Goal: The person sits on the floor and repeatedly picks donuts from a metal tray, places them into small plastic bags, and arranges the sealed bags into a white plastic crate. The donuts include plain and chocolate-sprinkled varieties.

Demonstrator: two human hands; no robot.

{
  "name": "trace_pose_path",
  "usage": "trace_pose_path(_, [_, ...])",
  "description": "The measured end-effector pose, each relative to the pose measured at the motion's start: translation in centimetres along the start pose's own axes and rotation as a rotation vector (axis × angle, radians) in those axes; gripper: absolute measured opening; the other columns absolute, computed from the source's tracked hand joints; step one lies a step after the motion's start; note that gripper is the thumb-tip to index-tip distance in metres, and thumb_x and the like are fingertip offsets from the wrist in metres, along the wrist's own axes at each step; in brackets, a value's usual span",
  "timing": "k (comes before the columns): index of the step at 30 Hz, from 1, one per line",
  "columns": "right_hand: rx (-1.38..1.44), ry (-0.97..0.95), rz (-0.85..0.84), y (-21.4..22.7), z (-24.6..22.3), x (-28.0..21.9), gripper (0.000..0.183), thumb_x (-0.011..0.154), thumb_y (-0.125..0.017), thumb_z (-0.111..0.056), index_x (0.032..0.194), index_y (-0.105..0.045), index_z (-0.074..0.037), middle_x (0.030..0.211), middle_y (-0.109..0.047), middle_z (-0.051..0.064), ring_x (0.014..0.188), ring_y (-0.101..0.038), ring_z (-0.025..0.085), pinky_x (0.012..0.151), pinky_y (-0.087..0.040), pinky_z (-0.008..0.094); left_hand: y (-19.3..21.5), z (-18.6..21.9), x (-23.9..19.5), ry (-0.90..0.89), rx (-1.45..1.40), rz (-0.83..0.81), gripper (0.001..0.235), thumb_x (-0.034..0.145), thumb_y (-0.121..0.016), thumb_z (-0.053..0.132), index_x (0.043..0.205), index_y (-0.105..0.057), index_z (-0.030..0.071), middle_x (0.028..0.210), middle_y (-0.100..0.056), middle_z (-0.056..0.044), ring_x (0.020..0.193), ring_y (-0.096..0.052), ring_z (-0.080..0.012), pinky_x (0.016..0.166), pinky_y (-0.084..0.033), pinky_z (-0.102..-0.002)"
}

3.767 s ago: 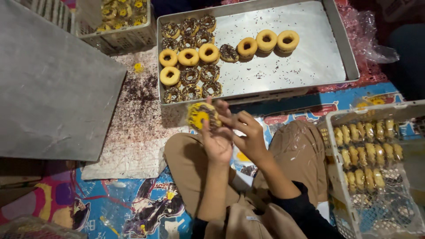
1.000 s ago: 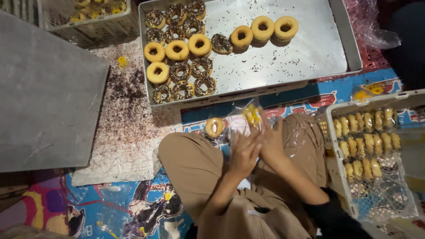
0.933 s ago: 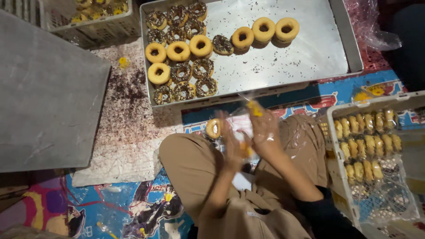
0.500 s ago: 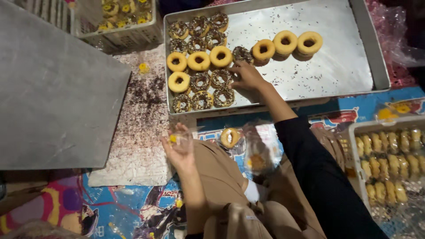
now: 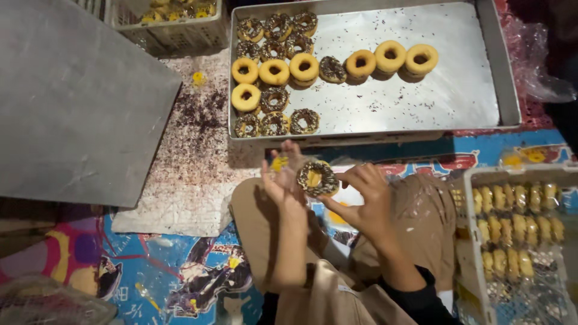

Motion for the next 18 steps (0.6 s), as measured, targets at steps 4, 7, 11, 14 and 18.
trace_pose_path(4, [-0.101, 0.102, 0.005, 0.1, -2.3, 0.6, 0.042, 0.07, -0.089, -0.025, 0.102, -0.07, -0.003, 0.09, -0.059, 0.011, 0.083, -0.056, 0.034, 0.075, -0.045, 0.047, -1.8, -4.3, -3.2, 0.125, 0.093, -0.293, 0.053, 0.094, -0.071, 0.022, 0.133, -0.046, -0.003, 0.138, -0.053, -0.026, 0.13, -0.056, -0.042, 0.113, -0.048, -0.053])
trace_pose_path(7, [0.011, 0.035, -0.291, -2.1, -1.4, 0.5, 0.053, 0.082, -0.08, -0.009, 0.134, -0.069, 0.001, 0.097, -0.058, 0.015, 0.091, -0.058, 0.035, 0.081, -0.05, 0.044, -3.2, -4.4, -4.9, 0.077, 0.252, -0.504, 0.063, 0.095, -0.071, 0.02, 0.152, -0.044, 0.018, 0.15, -0.053, -0.019, 0.14, -0.049, -0.0335, 0.117, -0.046, -0.043])
trace_pose_path(11, [0.289, -0.009, 0.018, -0.4, -1.4, -0.7, 0.038, 0.085, -0.075, -0.003, 0.122, -0.069, 0.0, 0.111, -0.069, 0.014, 0.104, -0.069, 0.03, 0.091, -0.055, 0.038, -2.3, -5.4, -5.9, 0.195, 0.379, -0.477, 0.071, 0.102, -0.07, 0.019, 0.164, -0.037, 0.009, 0.159, -0.05, -0.019, 0.146, -0.045, -0.0332, 0.116, -0.045, -0.043])
trace_pose_path(14, [0.273, -0.048, 0.136, 1.5, -0.8, -1.3, 0.02, 0.086, -0.077, -0.002, 0.105, -0.074, -0.003, 0.103, -0.075, 0.011, 0.096, -0.074, 0.025, 0.087, -0.058, 0.033, 0.0, -4.3, -6.6, 0.0, 0.644, -0.253, 0.068, 0.091, -0.07, 0.022, 0.151, -0.04, 0.021, 0.146, -0.057, -0.012, 0.137, -0.052, -0.0314, 0.115, -0.045, -0.045])
trace_pose_path(18, [0.367, 0.032, -0.491, 2.1, 0.2, 0.8, 0.015, 0.083, -0.077, -0.003, 0.097, -0.076, -0.002, 0.094, -0.078, 0.01, 0.085, -0.076, 0.022, 0.078, -0.059, 0.033, -2.5, -4.0, -7.3, -0.132, 1.209, -0.484, 0.037, 0.1, -0.046, 0.035, 0.129, -0.062, 0.018, 0.122, -0.068, -0.009, 0.119, -0.062, -0.0232, 0.109, -0.046, -0.041])
Point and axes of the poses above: each hand's wrist, its own x-axis towards the middle knuckle, its own y-axis out of the back of the hand, z = x × y, the point moved 6 cm from there along x, towards the middle knuckle
